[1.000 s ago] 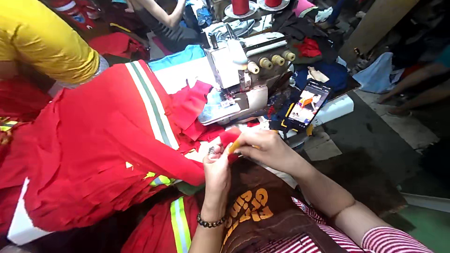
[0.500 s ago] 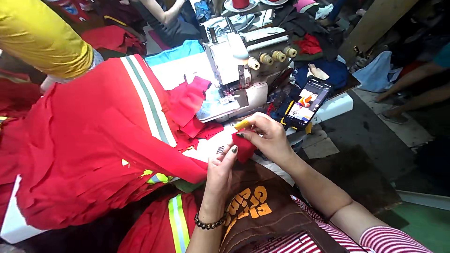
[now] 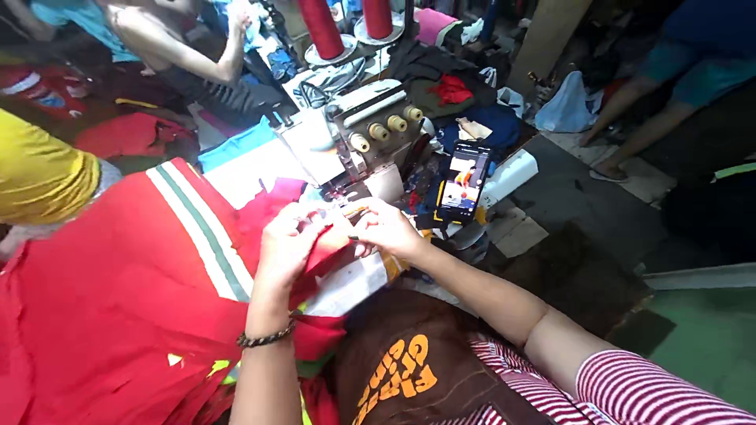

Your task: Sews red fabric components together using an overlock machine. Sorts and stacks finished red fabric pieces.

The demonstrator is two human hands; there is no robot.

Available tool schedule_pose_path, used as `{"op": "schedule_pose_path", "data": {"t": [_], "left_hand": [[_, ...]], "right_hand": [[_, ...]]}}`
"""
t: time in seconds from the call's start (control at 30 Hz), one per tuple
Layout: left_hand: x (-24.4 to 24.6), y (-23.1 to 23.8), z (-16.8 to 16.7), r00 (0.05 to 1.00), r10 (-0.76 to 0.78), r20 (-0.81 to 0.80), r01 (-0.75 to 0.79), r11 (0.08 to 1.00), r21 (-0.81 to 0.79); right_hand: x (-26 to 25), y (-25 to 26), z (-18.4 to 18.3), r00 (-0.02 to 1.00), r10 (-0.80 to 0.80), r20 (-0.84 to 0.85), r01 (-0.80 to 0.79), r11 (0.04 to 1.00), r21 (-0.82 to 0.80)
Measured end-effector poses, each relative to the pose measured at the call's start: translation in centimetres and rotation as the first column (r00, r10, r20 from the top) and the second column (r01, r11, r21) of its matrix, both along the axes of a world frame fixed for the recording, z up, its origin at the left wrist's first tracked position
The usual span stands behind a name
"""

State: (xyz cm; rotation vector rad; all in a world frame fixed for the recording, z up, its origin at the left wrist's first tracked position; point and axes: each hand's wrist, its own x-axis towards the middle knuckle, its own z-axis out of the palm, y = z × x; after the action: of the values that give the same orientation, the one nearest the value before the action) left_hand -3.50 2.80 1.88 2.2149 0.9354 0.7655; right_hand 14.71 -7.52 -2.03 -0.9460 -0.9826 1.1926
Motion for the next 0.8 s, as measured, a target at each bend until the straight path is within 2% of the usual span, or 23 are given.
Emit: {"op": "schedule_pose_path", "data": {"t": [0.07, 0.13, 0.2, 0.27, 0.37, 0.53, 0.7, 0.8], "left_hand": [[1.0, 0.7, -0.8, 0.992, 0.082, -0.100, -0.069, 0.990, 0.127], [1.6, 0.2, -2.0, 0.986, 0.118, -0.116, -0.077, 0.947, 0.310], [2.3, -1.6, -3.3, 0.973, 0.219, -0.077, -0.151, 0.849, 0.506], [3.2, -4.4, -4.5, 0.932, 0.355, -0.079, -0.241, 0.766, 0.596], [4.7, -7.1, -5.3, 0.880, 0.461, -0.117, -0.301, 0.730, 0.613], [5.2, -6.8, -5.4, 0.891, 0.441, -0.110, -0.286, 0.731, 0.619], [5.0, -6.0, -5.5, 0.896, 0.445, -0.018, -0.327, 0.686, 0.650], [4.8, -5.6, -5.0, 0.901, 0.435, 0.000, -0.342, 0.708, 0.618]], "right_hand": [[-0.1, 0.8, -0.8, 0.996, -0.086, 0.021, 0.086, 0.996, -0.009], [0.0, 1.2, -1.3, 0.992, -0.122, 0.032, 0.122, 0.992, -0.027], [0.2, 1.0, -1.4, 0.989, -0.136, 0.055, 0.139, 0.989, -0.050], [0.4, 0.6, -1.6, 0.984, -0.148, 0.096, 0.154, 0.987, -0.055], [0.9, 0.1, -1.9, 0.975, -0.190, 0.116, 0.193, 0.981, -0.018], [1.3, -0.4, -1.6, 0.972, -0.223, 0.070, 0.225, 0.974, -0.026], [1.4, 0.6, -1.8, 0.954, -0.275, 0.118, 0.278, 0.961, -0.008], [1.4, 1.1, -1.9, 0.939, -0.307, 0.153, 0.302, 0.952, 0.056]]}}
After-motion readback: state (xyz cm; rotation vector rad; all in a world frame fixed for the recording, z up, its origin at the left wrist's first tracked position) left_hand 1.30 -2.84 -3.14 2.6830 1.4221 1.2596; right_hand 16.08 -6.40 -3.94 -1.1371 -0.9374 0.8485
